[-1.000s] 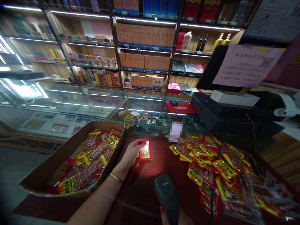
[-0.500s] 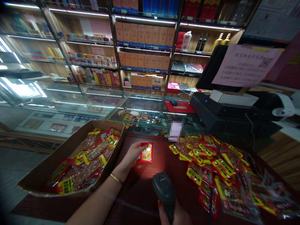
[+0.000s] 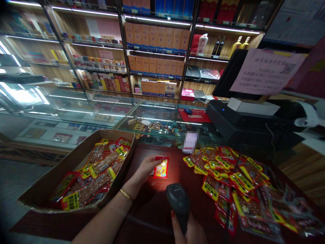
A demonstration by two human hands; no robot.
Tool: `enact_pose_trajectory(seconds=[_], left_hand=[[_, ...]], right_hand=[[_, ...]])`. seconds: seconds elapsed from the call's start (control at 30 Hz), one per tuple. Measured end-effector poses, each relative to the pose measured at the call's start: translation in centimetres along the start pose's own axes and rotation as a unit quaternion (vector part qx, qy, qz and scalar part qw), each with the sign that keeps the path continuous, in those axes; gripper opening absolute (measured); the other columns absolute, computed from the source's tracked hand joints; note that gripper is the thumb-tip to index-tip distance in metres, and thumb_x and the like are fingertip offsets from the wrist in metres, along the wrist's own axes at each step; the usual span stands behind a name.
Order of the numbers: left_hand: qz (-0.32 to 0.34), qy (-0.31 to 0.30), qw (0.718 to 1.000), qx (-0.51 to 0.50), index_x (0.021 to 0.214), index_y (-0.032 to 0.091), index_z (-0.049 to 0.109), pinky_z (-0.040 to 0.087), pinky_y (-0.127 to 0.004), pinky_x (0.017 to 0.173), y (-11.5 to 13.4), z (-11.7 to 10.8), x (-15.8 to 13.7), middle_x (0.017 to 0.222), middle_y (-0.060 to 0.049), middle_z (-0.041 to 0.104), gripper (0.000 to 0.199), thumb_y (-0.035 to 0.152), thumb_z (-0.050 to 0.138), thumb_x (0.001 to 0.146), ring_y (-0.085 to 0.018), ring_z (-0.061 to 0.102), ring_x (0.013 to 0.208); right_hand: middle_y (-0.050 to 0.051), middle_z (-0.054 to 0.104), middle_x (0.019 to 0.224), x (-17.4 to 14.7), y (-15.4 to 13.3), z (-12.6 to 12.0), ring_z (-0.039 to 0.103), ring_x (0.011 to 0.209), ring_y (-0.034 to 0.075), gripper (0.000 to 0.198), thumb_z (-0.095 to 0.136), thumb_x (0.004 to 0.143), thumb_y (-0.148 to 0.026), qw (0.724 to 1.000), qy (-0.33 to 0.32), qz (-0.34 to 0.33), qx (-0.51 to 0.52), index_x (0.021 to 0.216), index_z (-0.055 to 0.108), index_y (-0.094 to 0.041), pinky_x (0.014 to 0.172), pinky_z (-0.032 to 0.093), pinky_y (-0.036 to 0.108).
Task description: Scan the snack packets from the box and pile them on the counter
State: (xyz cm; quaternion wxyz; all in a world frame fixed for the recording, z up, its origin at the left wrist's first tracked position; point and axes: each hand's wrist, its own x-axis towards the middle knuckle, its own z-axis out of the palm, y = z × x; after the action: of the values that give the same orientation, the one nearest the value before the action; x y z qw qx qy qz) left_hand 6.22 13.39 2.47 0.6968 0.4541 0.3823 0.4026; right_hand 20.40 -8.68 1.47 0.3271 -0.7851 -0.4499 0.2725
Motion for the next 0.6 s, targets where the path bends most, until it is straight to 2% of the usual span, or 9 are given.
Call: enact_pose_trajectory(seconds=[0.2,0.33,0.53,0.6], left_hand=[[-0.007,-0.026,1.000,-0.009,0.094,0.013,0.080,0.045,-0.026,0.067,-0.2,0.5,-0.3,0.080,-0.008,0.077,0.036,0.034,0.084,0.066,-0.016,0.064,0.069],[-0.003,-0.041,0.999,-0.019,0.093,0.012,0.080,0.048,-0.028,0.074,-0.1,0.9,-0.6,0.089,-0.011,0.078,0.038,0.036,0.086,0.064,-0.019,0.068,0.077],[-0.035,-0.044,0.998,-0.039,0.096,0.012,0.080,0.050,-0.028,0.071,0.1,1.3,-1.1,0.082,-0.008,0.078,0.039,0.031,0.085,0.062,-0.017,0.067,0.069],[-0.039,-0.046,0.998,-0.033,0.097,0.012,0.080,0.050,-0.028,0.070,0.1,1.4,-1.2,0.082,-0.008,0.078,0.040,0.032,0.085,0.063,-0.017,0.067,0.068]], right_hand=[[0.003,0.064,0.047,0.5,-0.1,0.3,0.066,0.048,0.028,0.062,0.037,0.088,-0.075,1.000,-0.012,-0.003,-0.010,0.092,0.072,-0.023,0.052,0.046,0.034],[0.002,0.064,0.047,0.7,-0.7,0.4,0.067,0.048,0.027,0.058,0.037,0.090,-0.070,0.999,-0.021,-0.007,-0.029,0.091,0.071,-0.023,0.052,0.045,0.033],[0.005,0.069,0.055,1.0,-1.8,0.1,0.071,0.056,0.029,0.056,0.035,0.094,-0.064,0.995,-0.085,0.000,-0.045,0.101,0.069,-0.020,0.060,0.048,0.035],[0.005,0.069,0.056,0.9,-1.8,-0.1,0.070,0.056,0.028,0.053,0.038,0.093,-0.065,0.997,-0.076,-0.004,-0.029,0.095,0.069,-0.022,0.061,0.048,0.034]])
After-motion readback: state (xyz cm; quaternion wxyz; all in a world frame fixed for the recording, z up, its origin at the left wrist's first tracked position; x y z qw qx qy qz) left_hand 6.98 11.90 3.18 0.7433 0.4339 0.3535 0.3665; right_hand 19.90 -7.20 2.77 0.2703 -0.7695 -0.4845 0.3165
